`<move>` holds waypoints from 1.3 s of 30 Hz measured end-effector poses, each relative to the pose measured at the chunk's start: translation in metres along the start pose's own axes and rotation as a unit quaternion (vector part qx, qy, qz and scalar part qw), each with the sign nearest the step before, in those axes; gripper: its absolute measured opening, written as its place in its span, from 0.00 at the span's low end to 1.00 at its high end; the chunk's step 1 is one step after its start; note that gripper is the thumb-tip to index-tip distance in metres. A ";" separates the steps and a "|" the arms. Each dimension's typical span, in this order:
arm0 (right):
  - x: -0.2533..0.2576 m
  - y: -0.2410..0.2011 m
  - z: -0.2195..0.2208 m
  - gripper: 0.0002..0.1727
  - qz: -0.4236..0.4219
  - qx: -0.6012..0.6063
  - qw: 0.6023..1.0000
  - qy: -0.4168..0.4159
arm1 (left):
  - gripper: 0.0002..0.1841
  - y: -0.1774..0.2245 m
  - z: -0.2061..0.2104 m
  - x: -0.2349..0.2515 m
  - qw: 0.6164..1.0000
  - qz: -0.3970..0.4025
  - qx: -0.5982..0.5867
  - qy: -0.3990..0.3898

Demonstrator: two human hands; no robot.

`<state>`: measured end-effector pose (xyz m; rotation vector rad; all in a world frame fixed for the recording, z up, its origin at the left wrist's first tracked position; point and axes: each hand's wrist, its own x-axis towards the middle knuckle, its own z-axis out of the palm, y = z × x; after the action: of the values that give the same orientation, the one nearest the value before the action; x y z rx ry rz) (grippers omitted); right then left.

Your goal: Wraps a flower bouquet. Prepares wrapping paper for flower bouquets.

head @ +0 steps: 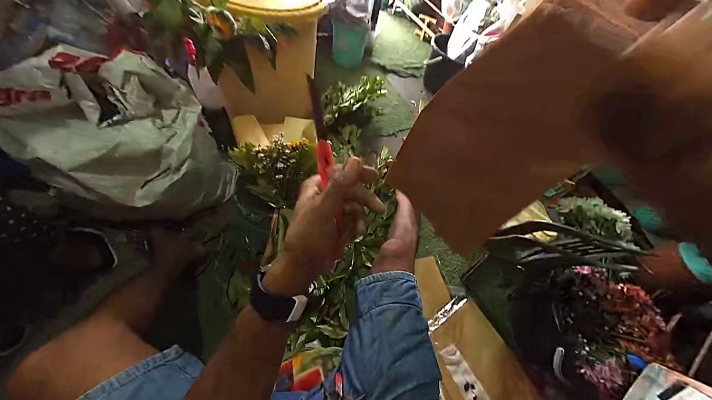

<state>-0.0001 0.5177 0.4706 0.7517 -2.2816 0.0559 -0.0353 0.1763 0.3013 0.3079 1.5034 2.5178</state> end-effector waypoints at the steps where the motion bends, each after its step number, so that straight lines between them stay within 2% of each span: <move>1: 0.009 -0.075 0.012 0.12 0.040 -0.067 0.983 -0.164 | 0.28 -0.018 0.001 -0.003 0.998 -0.059 -0.032 0.001; 2: -0.003 -0.127 0.043 0.09 0.066 -0.053 0.973 -0.216 | 0.26 -0.037 0.001 -0.007 0.993 -0.106 -0.044 0.017; 3: -0.031 -0.164 0.082 0.09 0.082 -0.029 0.968 -0.234 | 0.21 -0.056 -0.003 -0.013 0.987 -0.149 -0.045 0.040; 4: -0.062 -0.191 0.114 0.13 0.094 0.003 0.962 -0.257 | 0.14 -0.076 -0.010 -0.020 0.978 -0.193 -0.035 0.076; 5: -0.090 -0.213 0.138 0.16 0.106 0.051 0.947 -0.298 | 0.12 -0.095 -0.018 -0.028 0.965 -0.239 -0.004 0.112; 6: -0.111 -0.226 0.152 0.20 0.122 0.123 0.912 -0.373 | 0.16 -0.113 -0.028 -0.038 0.949 -0.280 0.031 0.141; 7: -0.124 -0.229 0.159 0.23 0.137 0.209 0.845 -0.474 | 0.19 -0.130 -0.040 -0.049 0.936 -0.311 0.056 0.156; 8: -0.134 -0.220 0.165 0.26 0.158 0.289 0.776 -0.538 | 0.21 -0.146 -0.054 -0.059 0.925 -0.336 0.074 0.162; 9: -0.147 -0.207 0.172 0.29 0.204 0.339 0.743 -0.539 | 0.21 -0.159 -0.068 -0.069 0.917 -0.354 0.083 0.162; 10: -0.164 -0.191 0.182 0.33 0.281 0.350 0.746 -0.492 | 0.21 -0.170 -0.079 -0.077 0.912 -0.366 0.087 0.161; 12: -0.200 -0.153 0.211 0.39 0.480 0.300 0.744 -0.355 | 0.22 -0.181 -0.093 -0.087 0.910 -0.376 0.085 0.155; 13: -0.223 -0.134 0.232 0.44 0.565 0.271 0.719 -0.300 | 0.23 -0.183 -0.094 -0.087 0.911 -0.375 0.079 0.152; 14: -0.247 -0.116 0.253 0.48 0.644 0.279 0.659 -0.269 | 0.24 -0.184 -0.095 -0.085 0.914 -0.371 0.071 0.150; 15: -0.268 -0.103 0.272 0.48 0.719 0.330 0.562 -0.240 | 0.25 -0.186 -0.094 -0.082 0.918 -0.363 0.063 0.151; 16: -0.282 -0.095 0.287 0.45 0.777 0.397 0.442 -0.208 | 0.26 -0.189 -0.093 -0.079 0.923 -0.350 0.056 0.151; 17: -0.290 -0.090 0.298 0.44 0.806 0.463 0.323 -0.177 | 0.24 -0.193 -0.091 -0.076 0.928 -0.333 0.056 0.155; 18: -0.294 -0.088 0.306 0.45 0.805 0.525 0.234 -0.147 | 0.21 -0.197 -0.089 -0.072 0.932 -0.316 0.068 0.165; 19: -0.294 -0.088 0.312 0.44 0.791 0.569 0.188 -0.122 | 0.19 -0.202 -0.087 -0.068 0.933 -0.301 0.089 0.178; 20: -0.292 -0.089 0.315 0.41 0.776 0.596 0.180 -0.105 | 0.18 -0.206 -0.085 -0.065 0.934 -0.288 0.104 0.185; 21: -0.290 -0.089 0.317 0.36 0.761 0.612 0.193 -0.095 | 0.20 -0.210 -0.086 -0.064 0.937 -0.282 0.110 0.176; 23: -0.283 -0.086 0.318 0.30 0.758 0.599 0.241 -0.089 | 0.27 -0.211 -0.088 -0.064 0.941 -0.292 0.112 0.126; 25: -0.274 -0.082 0.315 0.28 0.751 0.581 0.298 -0.095 | 0.29 -0.207 -0.089 -0.063 0.942 -0.307 0.096 0.093; 27: -0.266 -0.079 0.313 0.24 0.730 0.580 0.348 -0.103 | 0.29 -0.204 -0.090 -0.061 0.942 -0.314 0.067 0.095; 28: -0.264 -0.079 0.313 0.22 0.718 0.587 0.357 -0.109 | 0.26 -0.206 -0.091 -0.058 0.941 -0.316 0.065 0.103; 31: -0.262 -0.083 0.306 0.15 0.699 0.610 0.354 -0.121 | 0.19 -0.218 -0.092 -0.047 0.935 -0.332 0.034 0.122; 35: -0.274 -0.079 0.281 0.13 0.674 0.664 0.309 -0.096 | 0.16 -0.225 -0.083 -0.041 0.921 -0.353 -0.085 0.144; 37: -0.278 -0.071 0.277 0.15 0.697 0.649 0.283 -0.117 | 0.11 -0.225 -0.078 -0.038 0.914 -0.364 -0.086 0.159; 39: -0.278 -0.061 0.292 0.22 0.729 0.613 0.270 -0.141 | 0.10 -0.223 -0.073 -0.031 0.909 -0.372 -0.061 0.175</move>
<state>0.0074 0.5341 0.0631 -1.2617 -1.8021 2.8372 -0.0125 0.2108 0.0683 -0.6545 1.2228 2.0652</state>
